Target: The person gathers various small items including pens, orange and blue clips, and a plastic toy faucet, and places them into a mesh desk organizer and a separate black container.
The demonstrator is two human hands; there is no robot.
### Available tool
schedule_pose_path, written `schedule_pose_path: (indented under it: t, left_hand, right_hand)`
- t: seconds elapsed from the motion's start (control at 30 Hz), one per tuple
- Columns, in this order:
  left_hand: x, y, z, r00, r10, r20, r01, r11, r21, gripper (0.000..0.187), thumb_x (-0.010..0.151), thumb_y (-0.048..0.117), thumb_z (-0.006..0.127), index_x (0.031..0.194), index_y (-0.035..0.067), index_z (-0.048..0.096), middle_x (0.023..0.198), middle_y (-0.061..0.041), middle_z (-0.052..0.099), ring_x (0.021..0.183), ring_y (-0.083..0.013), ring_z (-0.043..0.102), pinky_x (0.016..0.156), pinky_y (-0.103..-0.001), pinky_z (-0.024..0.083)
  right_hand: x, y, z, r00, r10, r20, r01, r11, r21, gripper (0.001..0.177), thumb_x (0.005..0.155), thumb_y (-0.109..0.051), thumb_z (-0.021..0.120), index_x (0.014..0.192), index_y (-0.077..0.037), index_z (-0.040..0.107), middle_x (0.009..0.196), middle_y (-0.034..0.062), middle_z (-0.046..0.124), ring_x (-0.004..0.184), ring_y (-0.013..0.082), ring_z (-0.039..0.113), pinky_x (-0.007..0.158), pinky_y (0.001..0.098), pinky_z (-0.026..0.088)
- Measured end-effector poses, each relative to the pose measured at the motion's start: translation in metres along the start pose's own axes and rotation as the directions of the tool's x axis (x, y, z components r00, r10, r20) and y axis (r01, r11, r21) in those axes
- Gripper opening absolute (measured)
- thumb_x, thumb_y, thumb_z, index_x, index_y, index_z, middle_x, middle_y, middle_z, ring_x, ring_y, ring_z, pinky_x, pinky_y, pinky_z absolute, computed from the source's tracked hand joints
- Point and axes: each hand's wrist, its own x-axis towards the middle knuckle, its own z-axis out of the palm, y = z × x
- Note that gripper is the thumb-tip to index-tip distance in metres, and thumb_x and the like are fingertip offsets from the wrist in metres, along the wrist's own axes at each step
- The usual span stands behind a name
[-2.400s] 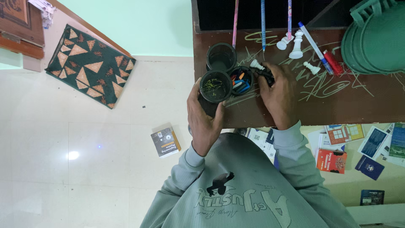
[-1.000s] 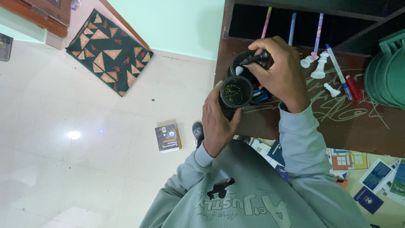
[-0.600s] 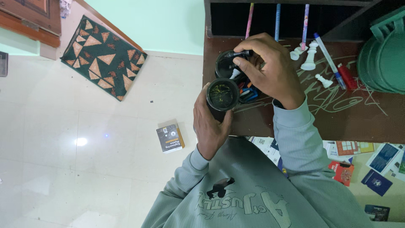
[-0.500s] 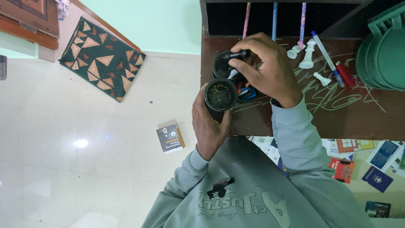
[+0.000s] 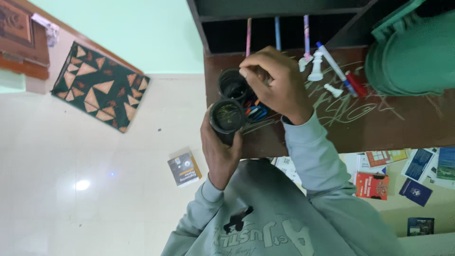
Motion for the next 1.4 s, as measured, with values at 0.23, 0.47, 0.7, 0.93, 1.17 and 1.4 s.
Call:
schedule_pose_path:
  t: [0.23, 0.47, 0.7, 0.93, 1.17, 1.4]
  left_hand:
    - [-0.003, -0.006, 0.004, 1.0, 0.023, -0.007, -0.022, 0.999, 0.049, 0.081, 0.091, 0.012, 0.078, 0.155, -0.003, 0.031, 0.143, -0.028, 0.05, 0.135, -0.0419, 0.055, 0.112, -0.05, 0.047]
    - [-0.003, -0.01, 0.011, 1.0, -0.021, 0.004, 0.021, 0.998, 0.062, 0.083, 0.092, 0.02, 0.079, 0.154, -0.004, 0.03, 0.139, -0.027, 0.051, 0.13, -0.0407, 0.057, 0.107, -0.05, 0.048]
    - [-0.004, -0.004, 0.009, 1.0, 0.001, 0.008, -0.002, 0.999, 0.043, 0.082, 0.094, 0.02, 0.078, 0.155, -0.005, 0.029, 0.142, -0.028, 0.05, 0.131, -0.0411, 0.056, 0.109, -0.05, 0.048]
    - [-0.003, -0.004, 0.01, 1.0, 0.006, 0.018, -0.007, 0.998, 0.054, 0.084, 0.094, 0.022, 0.078, 0.155, -0.007, 0.028, 0.138, -0.027, 0.052, 0.129, -0.0401, 0.058, 0.108, -0.049, 0.048]
    - [-0.006, -0.006, 0.008, 0.999, 0.046, 0.002, -0.046, 0.997, 0.069, 0.079, 0.095, 0.021, 0.077, 0.153, -0.006, 0.031, 0.138, -0.028, 0.053, 0.13, -0.0401, 0.058, 0.108, -0.049, 0.048]
    - [-0.006, -0.008, 0.012, 0.999, 0.043, -0.021, -0.04, 0.992, 0.122, 0.082, 0.092, 0.02, 0.08, 0.153, -0.007, 0.032, 0.14, -0.028, 0.052, 0.13, -0.0426, 0.056, 0.108, -0.05, 0.047]
  right_hand:
    - [-0.011, 0.015, -0.031, 0.995, 0.097, -0.036, -0.103, 0.971, -0.214, 0.009, 0.106, -0.008, 0.074, 0.114, -0.004, 0.074, 0.103, 0.0105, 0.071, 0.088, 0.018, 0.069, 0.07, 0.0302, 0.054]
    - [-0.1, 0.015, -0.092, 0.897, 0.365, -0.249, -0.438, 0.812, -0.385, 0.016, 0.103, -0.006, 0.075, 0.119, -0.004, 0.073, 0.109, 0.0146, 0.071, 0.089, 0.0266, 0.071, 0.078, 0.0375, 0.054]
    - [-0.141, 0.037, -0.086, 0.869, 0.452, -0.2, -0.491, 0.742, -0.457, 0.039, 0.095, -0.019, 0.079, 0.129, -0.005, 0.07, 0.114, 0.017, 0.066, 0.091, 0.027, 0.069, 0.074, 0.0384, 0.057]
    - [-0.148, 0.044, -0.086, 0.768, 0.599, -0.227, -0.638, 0.682, -0.357, 0.032, 0.092, -0.021, 0.08, 0.12, -0.01, 0.071, 0.107, 0.0136, 0.063, 0.088, 0.025, 0.069, 0.072, 0.0411, 0.058]
    - [-0.162, 0.069, -0.105, 0.794, 0.339, -0.504, -0.594, 0.609, -0.526, 0.03, 0.098, -0.011, 0.076, 0.127, -0.007, 0.071, 0.123, 0.0163, 0.072, 0.104, 0.0267, 0.074, 0.09, 0.043, 0.06]
    - [-0.16, 0.062, -0.098, 0.791, 0.356, -0.497, -0.588, 0.669, -0.456, 0.029, 0.1, -0.004, 0.075, 0.129, -0.003, 0.07, 0.112, 0.0173, 0.076, 0.091, 0.0286, 0.075, 0.082, 0.042, 0.058]
